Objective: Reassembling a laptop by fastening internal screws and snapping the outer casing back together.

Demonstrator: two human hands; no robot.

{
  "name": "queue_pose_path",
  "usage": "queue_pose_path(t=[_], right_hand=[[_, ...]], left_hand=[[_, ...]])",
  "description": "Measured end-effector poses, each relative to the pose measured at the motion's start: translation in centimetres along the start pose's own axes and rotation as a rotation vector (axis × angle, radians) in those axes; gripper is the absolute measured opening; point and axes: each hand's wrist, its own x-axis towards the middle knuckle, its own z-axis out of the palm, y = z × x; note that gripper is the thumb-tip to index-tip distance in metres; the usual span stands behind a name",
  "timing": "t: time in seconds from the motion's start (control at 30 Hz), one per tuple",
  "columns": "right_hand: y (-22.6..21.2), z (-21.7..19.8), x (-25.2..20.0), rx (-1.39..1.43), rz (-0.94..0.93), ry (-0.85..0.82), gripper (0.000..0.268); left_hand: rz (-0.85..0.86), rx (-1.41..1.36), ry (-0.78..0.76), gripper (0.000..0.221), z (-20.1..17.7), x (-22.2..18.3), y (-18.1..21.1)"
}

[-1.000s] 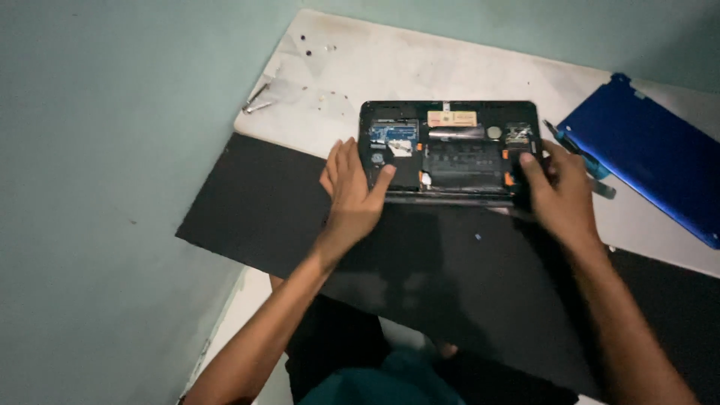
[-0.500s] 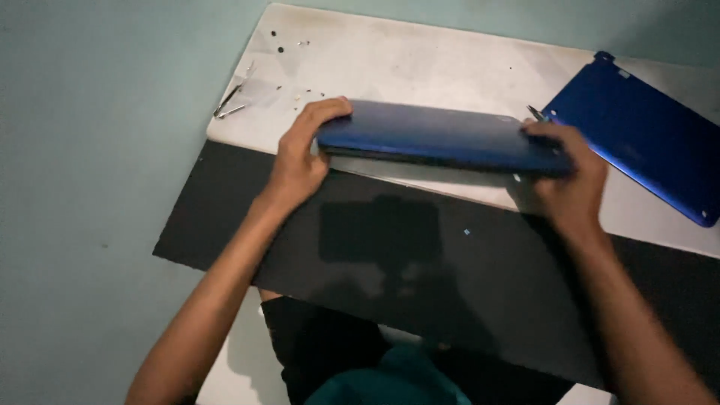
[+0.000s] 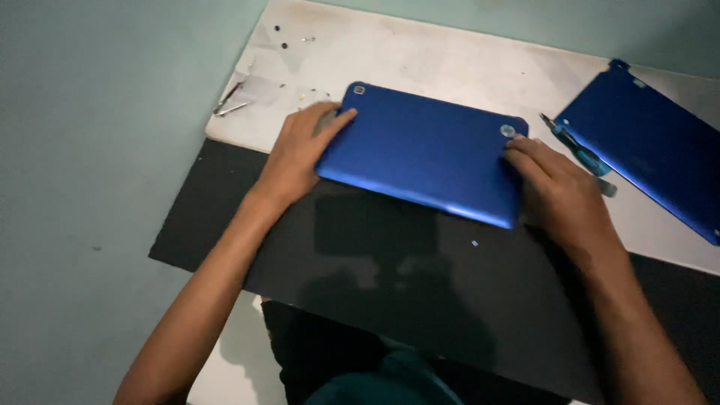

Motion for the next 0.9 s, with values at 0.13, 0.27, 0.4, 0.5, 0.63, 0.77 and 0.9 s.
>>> queue_pose_path(t=[0.13, 0.27, 0.4, 0.5, 0.63, 0.77, 0.9], right_hand=[[-0.6, -0.5, -0.2, -0.085, 0.043, -0.122, 0.082], [-0.5, -0.3, -0.5, -0.158, 0.085, -0.234, 0.106], [-8.7, -7.3, 7.5, 0.42, 1.035, -0.428, 0.068], [-1.9, -0.9, 0.6, -0.218, 0.164, -0.277, 0.118], [-2.5, -0.9, 0.6, -0.25, 0.178, -0.325, 0.132], [-2.6, -0.9, 0.8, -0.154, 0.192, -0.307, 0.119], [-2.6, -2.2, 0.6, 0.05, 0.274, -0.328, 0.098]], left_hand=[[-0.033, -0.072, -0.009, 0.074, -0.6, -1.0, 0.0], [-0.132, -0.295, -0.047, 0.062, -1.4, -2.4, -0.9], [-0.162, -0.133, 0.011, 0.049, -2.1, -2.7, -2.1], [0.009, -0.065, 0.16, 0.036, -0.9, -2.7, -3.9], [-0.032, -0.184, -0.019, 0.049, -0.5, -1.0, -3.5], [-0.226, 0.095, -0.261, 0.074, 0.4, 1.1, -4.4], [-0.179, 0.312, 0.018, 0.068, 1.9, 0.5, -6.0]])
